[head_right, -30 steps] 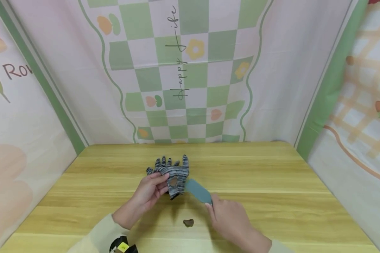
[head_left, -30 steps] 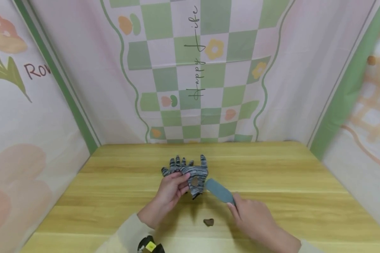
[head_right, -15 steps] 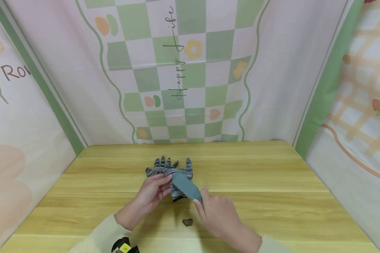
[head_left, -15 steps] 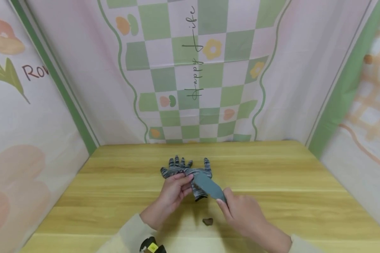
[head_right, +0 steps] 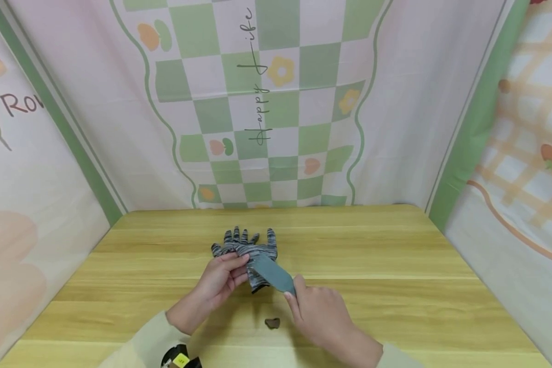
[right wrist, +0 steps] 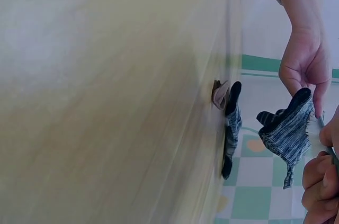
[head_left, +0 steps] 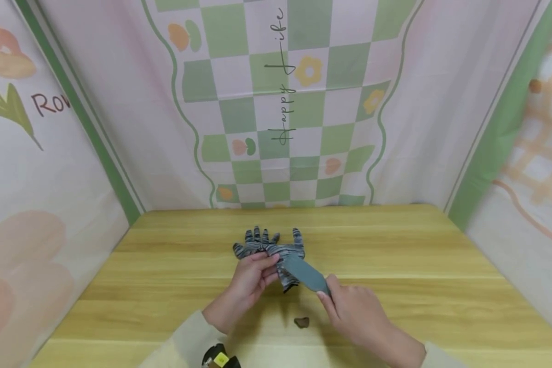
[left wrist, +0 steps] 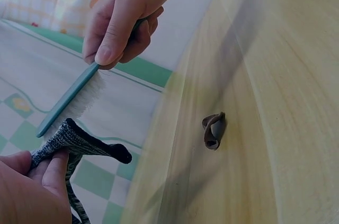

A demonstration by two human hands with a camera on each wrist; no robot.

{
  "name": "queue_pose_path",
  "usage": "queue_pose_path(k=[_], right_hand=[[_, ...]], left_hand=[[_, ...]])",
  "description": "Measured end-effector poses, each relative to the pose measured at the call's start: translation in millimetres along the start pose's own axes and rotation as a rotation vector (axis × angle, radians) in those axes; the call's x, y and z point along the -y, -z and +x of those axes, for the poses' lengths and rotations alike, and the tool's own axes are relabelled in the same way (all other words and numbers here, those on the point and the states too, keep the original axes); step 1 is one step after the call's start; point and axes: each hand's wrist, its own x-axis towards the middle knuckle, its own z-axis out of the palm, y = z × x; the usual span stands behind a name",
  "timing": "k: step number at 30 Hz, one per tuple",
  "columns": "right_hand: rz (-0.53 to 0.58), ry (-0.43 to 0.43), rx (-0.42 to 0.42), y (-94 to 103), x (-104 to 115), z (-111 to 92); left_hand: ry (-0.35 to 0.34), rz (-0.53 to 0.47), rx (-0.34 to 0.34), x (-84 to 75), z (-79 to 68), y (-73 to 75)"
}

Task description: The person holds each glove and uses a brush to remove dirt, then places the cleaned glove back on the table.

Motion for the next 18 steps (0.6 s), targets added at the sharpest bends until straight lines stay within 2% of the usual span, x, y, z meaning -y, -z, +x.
queue_pose_path(k=[18], right_hand=[[0.015, -0.013, -0.002, -1.8, -4.4, -3.9]], left_hand=[[0.009, -0.027, -0.016, -1.1, -1.2, 0.9]])
